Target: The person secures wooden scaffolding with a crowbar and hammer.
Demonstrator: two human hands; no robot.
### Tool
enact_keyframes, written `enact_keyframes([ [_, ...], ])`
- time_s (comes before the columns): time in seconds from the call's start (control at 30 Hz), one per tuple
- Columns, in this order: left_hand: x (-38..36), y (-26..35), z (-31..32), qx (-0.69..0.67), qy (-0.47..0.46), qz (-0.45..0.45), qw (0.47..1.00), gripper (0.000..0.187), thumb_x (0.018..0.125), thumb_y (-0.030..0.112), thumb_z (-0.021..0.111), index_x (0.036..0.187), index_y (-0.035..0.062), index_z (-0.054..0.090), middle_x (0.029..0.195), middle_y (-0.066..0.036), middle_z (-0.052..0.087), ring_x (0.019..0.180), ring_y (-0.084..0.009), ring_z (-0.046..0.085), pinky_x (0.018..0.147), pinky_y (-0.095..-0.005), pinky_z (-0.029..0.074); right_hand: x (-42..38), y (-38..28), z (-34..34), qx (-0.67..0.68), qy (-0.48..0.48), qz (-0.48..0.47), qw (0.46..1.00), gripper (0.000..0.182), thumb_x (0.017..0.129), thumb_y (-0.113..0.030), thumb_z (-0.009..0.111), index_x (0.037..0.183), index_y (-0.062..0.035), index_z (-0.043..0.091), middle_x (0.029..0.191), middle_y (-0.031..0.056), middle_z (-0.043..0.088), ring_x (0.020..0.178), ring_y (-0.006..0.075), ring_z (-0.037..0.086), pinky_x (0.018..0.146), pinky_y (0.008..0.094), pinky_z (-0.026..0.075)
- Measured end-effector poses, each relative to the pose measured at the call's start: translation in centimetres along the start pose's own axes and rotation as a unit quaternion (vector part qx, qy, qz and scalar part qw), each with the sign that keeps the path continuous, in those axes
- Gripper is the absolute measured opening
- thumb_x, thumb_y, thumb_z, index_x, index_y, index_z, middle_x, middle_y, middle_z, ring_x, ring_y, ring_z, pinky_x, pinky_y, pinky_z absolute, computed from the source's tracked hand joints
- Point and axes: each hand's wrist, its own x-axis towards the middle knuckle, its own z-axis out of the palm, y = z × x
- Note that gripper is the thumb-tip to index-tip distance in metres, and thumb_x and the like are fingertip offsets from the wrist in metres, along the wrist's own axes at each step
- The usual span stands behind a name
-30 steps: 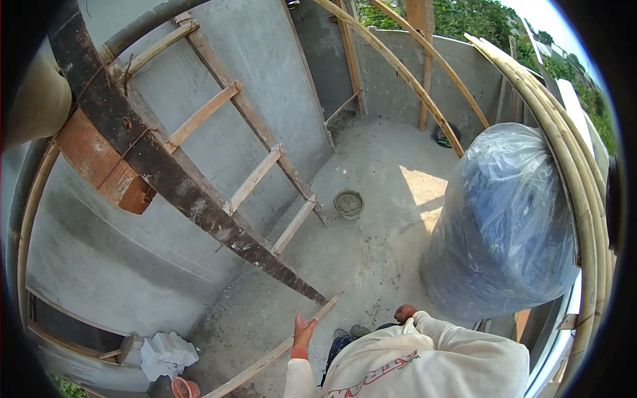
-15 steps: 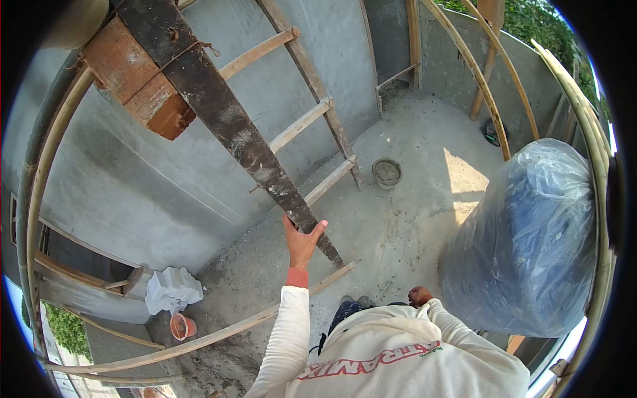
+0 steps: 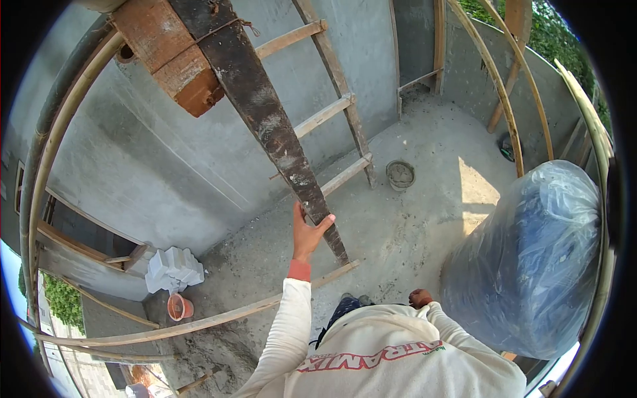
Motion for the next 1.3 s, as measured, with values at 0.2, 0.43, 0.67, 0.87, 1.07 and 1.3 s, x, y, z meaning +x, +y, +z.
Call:
enact_keyframes([
  [0.2,1.3,10.2,-4.4,0.013,0.098,0.206,0.974,0.078,0.084,0.021,0.076,0.15,0.0067,0.037,0.154,-0.017,0.038,0.141,-0.0318,0.039,0.114,-0.0487,0.032,0.9,-1.6,0.4,-0.032,-0.014,-0.018,0.999,0.017,0.087,-0.011,0.063,0.098,-0.0003,0.071,0.083,0.0117,0.073,0.065,0.0243,0.073,0.054,0.0344,0.058],
  [0.43,1.3,14.7,-4.8,0.188,0.11,0.346,0.913,0.066,0.078,0.02,0.078,0.139,0.009,0.054,0.147,-0.022,0.041,0.136,-0.0397,0.041,0.11,-0.0519,0.036,2.0,-2.5,0.5,-0.052,-0.029,-0.035,0.998,0.017,0.088,-0.012,0.063,0.098,-0.0016,0.071,0.084,0.0109,0.074,0.066,0.0243,0.074,0.053,0.0338,0.057],
  [0.67,1.0,14.4,-4.4,0.21,0.125,0.334,0.91,0.068,0.076,0.02,0.079,0.138,0.0104,0.054,0.147,-0.022,0.04,0.135,-0.0401,0.041,0.11,-0.0527,0.035,0.5,-3.0,0.1,-0.053,-0.022,-0.034,0.998,0.02,0.088,-0.011,0.063,0.099,0.0027,0.071,0.088,0.0163,0.074,0.073,0.0264,0.073,0.067,0.0391,0.062],
  [0.87,0.6,14.9,-4.3,0.232,0.128,0.326,0.908,0.065,0.079,0.014,0.076,0.139,0.0079,0.052,0.148,-0.021,0.042,0.135,-0.0377,0.044,0.111,-0.0485,0.037,1.1,-1.8,-0.3,-0.038,-0.011,-0.015,0.999,0.018,0.087,-0.011,0.063,0.099,-0.0023,0.073,0.085,0.0113,0.075,0.066,0.0236,0.074,0.056,0.0344,0.06],
  [1.07,0.6,15.7,-3.8,0.209,0.143,0.354,0.9,0.065,0.079,0.011,0.073,0.141,0.0059,0.051,0.147,-0.02,0.043,0.134,-0.038,0.046,0.111,-0.0476,0.037,-1.1,-2.7,-0.9,-0.093,0.008,-0.02,0.995,0.024,0.087,-0.015,0.064,0.103,-0.0004,0.074,0.091,0.013,0.076,0.077,0.0238,0.074,0.072,0.0363,0.061],
  [1.3,0.2,16.8,-3.2,0.23,0.143,0.32,0.908,0.063,0.08,0.008,0.071,0.14,0.0025,0.053,0.146,-0.02,0.046,0.134,-0.0369,0.046,0.112,-0.0464,0.037,2.3,0.2,-1.1,-0.154,0.013,-0.014,0.988,0.03,0.079,-0.029,0.066,0.1,-0.011,0.078,0.097,0.0087,0.077,0.09,0.0247,0.075,0.089,0.0359,0.058],
])
